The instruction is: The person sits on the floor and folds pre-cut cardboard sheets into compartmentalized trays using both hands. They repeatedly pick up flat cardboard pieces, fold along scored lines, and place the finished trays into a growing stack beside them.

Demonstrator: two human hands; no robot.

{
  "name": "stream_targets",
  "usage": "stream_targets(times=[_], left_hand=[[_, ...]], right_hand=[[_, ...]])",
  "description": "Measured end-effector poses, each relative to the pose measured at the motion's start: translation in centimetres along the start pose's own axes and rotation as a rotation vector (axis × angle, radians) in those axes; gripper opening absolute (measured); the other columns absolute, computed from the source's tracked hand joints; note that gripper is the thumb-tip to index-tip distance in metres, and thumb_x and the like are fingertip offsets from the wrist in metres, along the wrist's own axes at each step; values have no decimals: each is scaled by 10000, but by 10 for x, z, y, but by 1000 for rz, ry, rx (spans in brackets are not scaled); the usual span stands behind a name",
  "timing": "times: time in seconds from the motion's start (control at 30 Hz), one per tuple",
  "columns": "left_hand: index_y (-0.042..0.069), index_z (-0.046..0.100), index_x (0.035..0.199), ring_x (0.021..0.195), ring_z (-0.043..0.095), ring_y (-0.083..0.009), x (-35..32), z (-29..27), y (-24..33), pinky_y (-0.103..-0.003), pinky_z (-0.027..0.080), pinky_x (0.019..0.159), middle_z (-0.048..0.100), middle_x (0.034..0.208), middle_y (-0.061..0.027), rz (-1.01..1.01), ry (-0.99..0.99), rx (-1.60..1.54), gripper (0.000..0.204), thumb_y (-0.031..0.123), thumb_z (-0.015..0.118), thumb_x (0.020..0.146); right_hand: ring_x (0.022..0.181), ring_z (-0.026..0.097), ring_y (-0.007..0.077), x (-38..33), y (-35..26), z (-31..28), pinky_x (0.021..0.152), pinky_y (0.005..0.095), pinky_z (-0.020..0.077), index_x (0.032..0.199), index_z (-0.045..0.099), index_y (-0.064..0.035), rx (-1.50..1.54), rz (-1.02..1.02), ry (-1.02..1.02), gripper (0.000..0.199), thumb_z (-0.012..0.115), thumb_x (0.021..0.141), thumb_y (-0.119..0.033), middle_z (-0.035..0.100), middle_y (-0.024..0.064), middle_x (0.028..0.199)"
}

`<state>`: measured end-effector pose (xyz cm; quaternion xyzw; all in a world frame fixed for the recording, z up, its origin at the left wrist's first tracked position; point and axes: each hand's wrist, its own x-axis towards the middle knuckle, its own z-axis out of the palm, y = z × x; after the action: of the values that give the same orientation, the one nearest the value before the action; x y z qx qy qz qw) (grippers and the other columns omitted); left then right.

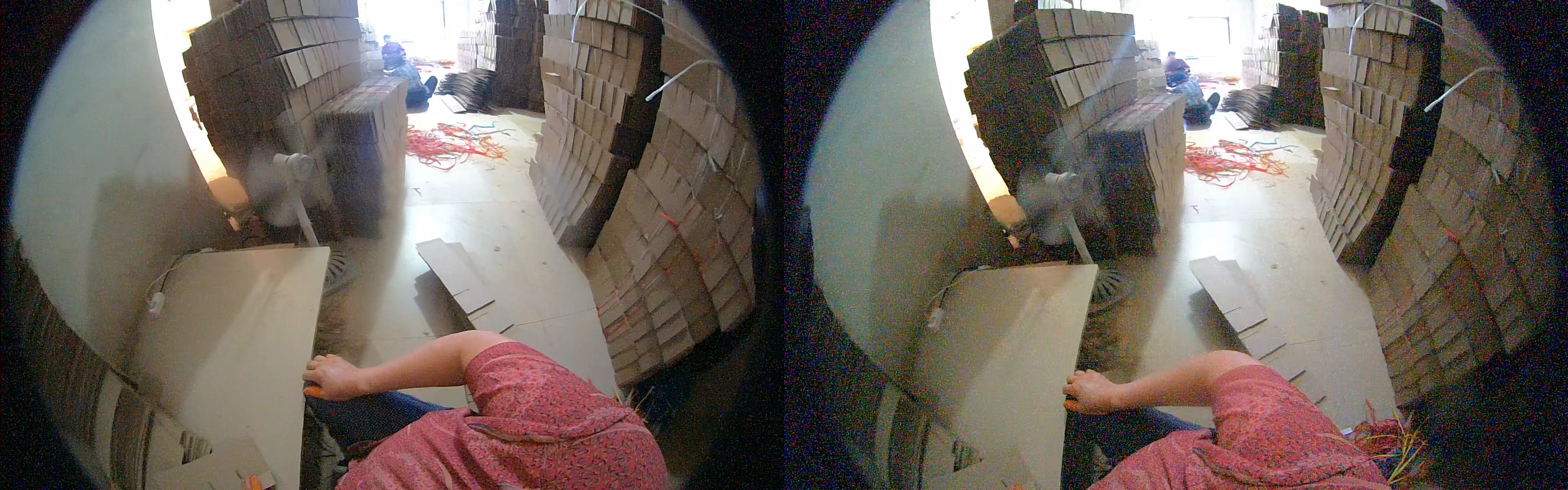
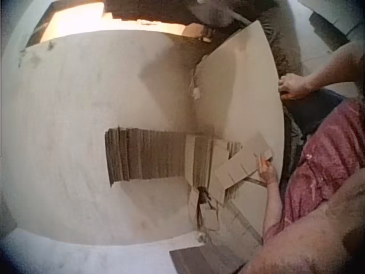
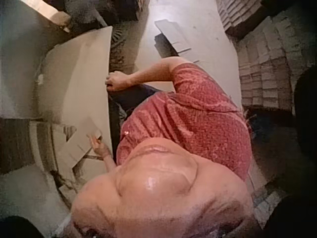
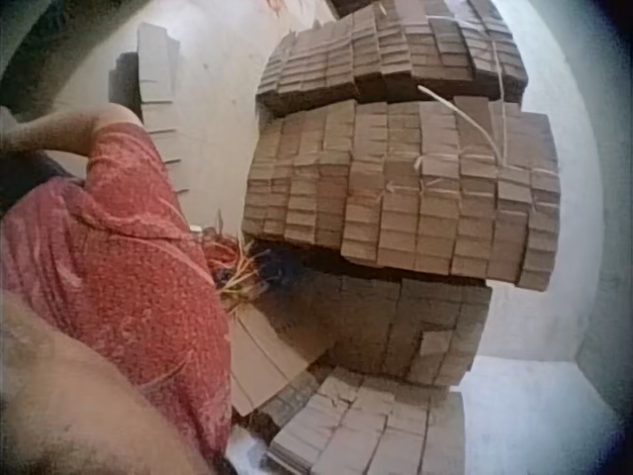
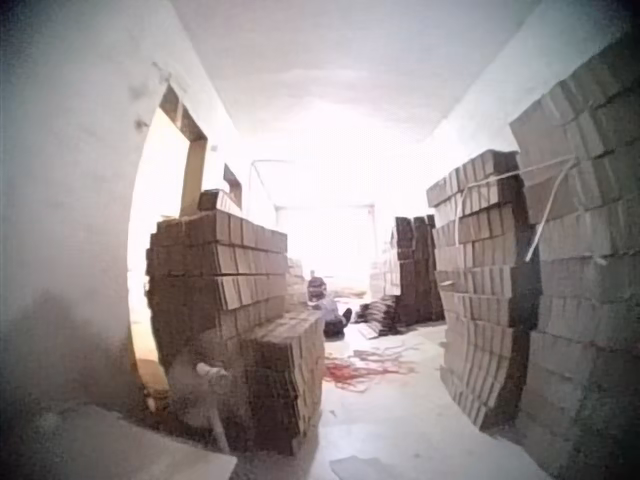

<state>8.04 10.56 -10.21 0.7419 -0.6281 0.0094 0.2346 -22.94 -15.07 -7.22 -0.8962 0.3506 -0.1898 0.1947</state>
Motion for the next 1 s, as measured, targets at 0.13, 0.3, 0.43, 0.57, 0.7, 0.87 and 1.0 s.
stream_targets(times=[0.13, 0.3, 0.43, 0.57, 0.7, 0.87, 1.0], left_hand=[[12, 566, 1219, 1188, 462, -378, -1, 1, 1, -420, 339, 1029, 498, 1300, -210, -2, 0, -67, 432, 27, 397, 822], [29, 565, 1225, 1184, 463, -375, 0, -2, 6, -421, 348, 1016, 507, 1295, -197, -26, -16, -49, 451, 20, 394, 808], [44, 577, 1206, 1183, 458, -381, 9, -15, 29, -432, 353, 1003, 515, 1285, -189, -97, -61, 1, 443, 16, 396, 803], [44, 586, 1190, 1187, 444, -394, 5, -12, 21, -437, 352, 1002, 505, 1287, -202, -20, -22, -39, 432, 21, 403, 798], [40, 582, 1197, 1178, 445, -401, -1, 1, 1, -433, 353, 999, 498, 1284, -220, -40, -18, -54, 436, 21, 411, 797], [51, 585, 1200, 1149, 459, -407, 3, -8, 13, -437, 363, 985, 511, 1254, -231, -57, -33, -72, 441, 17, 414, 795], [69, 589, 1199, 1100, 490, -419, 9, -10, 15, -451, 400, 942, 528, 1225, -233, 1, -7, -10, 441, 0, 432, 793]], right_hand=[[1005, 526, 324, 0, 0, 0, 851, 439, 418, 971, 618, -60, 17, 4, -18, 368, 529, 854, -397, 576, 155, 971], [987, 529, 322, -2, -2, -1, 835, 444, 427, 958, 609, -47, -3, -2, 10, 322, 554, 853, -346, 568, 137, 955], [1011, 524, 318, -1, 1, 2, 857, 439, 413, 1001, 611, -65, 5, 12, -15, 354, 553, 844, -377, 577, 141, 1000], [996, 533, 323, 1, 5, 9, 840, 439, 424, 1006, 612, -63, -13, -4, 0, 357, 565, 839, -376, 577, 146, 996], [988, 538, 329, 1, 3, 7, 829, 443, 431, 988, 615, -59, -2, -9, 1, 360, 569, 835, -382, 579, 149, 989], [965, 536, 335, 1, 2, 3, 849, 443, 431, 929, 597, -39, 6, -15, 4, 321, 573, 842, -347, 568, 148, 936], [966, 536, 331, 4, 1, 3, 852, 442, 429, 932, 599, -43, -7, -19, -5, 316, 571, 843, -345, 570, 144, 943]])
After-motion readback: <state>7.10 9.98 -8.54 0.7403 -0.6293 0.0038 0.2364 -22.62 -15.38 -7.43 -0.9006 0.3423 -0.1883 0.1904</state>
